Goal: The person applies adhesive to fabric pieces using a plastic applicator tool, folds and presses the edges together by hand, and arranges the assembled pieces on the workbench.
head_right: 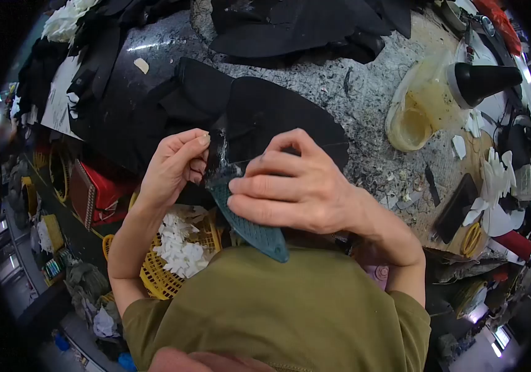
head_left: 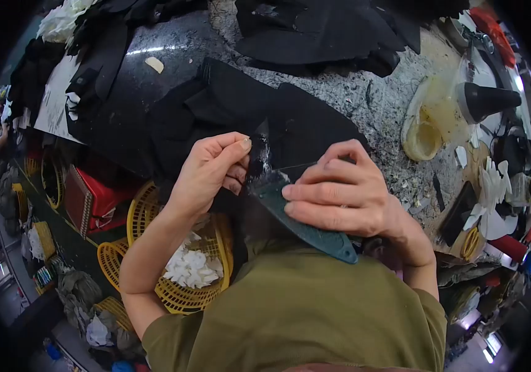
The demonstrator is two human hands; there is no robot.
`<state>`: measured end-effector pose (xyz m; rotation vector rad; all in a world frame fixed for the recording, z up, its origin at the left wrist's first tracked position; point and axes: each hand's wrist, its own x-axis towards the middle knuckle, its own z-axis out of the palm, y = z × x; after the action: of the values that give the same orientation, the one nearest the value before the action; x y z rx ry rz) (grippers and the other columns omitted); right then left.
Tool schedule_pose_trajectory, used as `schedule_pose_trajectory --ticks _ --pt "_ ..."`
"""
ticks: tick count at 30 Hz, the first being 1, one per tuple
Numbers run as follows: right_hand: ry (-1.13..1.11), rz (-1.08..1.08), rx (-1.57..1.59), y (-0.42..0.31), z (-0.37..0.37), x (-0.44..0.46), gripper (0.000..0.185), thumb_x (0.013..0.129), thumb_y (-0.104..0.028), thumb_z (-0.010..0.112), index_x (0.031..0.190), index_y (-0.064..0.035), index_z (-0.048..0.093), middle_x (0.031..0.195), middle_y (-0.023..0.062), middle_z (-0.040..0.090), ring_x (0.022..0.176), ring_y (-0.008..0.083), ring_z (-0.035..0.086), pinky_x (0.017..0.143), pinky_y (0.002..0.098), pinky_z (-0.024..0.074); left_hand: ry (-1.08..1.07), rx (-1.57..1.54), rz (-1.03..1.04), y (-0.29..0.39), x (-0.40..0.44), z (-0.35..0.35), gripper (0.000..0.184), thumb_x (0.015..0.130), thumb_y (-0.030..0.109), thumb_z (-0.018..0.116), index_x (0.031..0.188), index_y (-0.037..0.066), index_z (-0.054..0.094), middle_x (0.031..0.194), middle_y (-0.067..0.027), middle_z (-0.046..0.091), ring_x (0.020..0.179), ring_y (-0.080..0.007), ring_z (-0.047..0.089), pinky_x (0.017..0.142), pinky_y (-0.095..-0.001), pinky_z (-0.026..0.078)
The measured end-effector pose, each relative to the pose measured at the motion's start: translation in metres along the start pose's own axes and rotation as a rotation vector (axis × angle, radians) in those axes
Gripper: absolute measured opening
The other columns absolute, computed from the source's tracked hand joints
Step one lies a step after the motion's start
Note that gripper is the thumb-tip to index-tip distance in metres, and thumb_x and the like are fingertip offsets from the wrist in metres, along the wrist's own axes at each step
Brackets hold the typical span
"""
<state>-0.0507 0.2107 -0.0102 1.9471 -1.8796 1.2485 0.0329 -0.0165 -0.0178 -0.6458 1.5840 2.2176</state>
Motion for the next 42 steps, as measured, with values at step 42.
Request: schedule_pose_trajectory --ticks 42 --pt "0.901 0.837 0.472 -0.005 0.009 -0.064 0.012 0.087 0.0 0.064 0.099 0.0025 0.065 0.085 0.0046 0.063 0.077 0.0084 0.054 0.07 0.0226 0.0428 -0.099 -0.358 0.335 -0.006 -0.027 0.004 0.049 0.094 0.011 0.048 0.139 -0.004 0.037 0.11 -0.0117 0.064 0.096 -0.0161 0.065 0.075 -0.0238 0.055"
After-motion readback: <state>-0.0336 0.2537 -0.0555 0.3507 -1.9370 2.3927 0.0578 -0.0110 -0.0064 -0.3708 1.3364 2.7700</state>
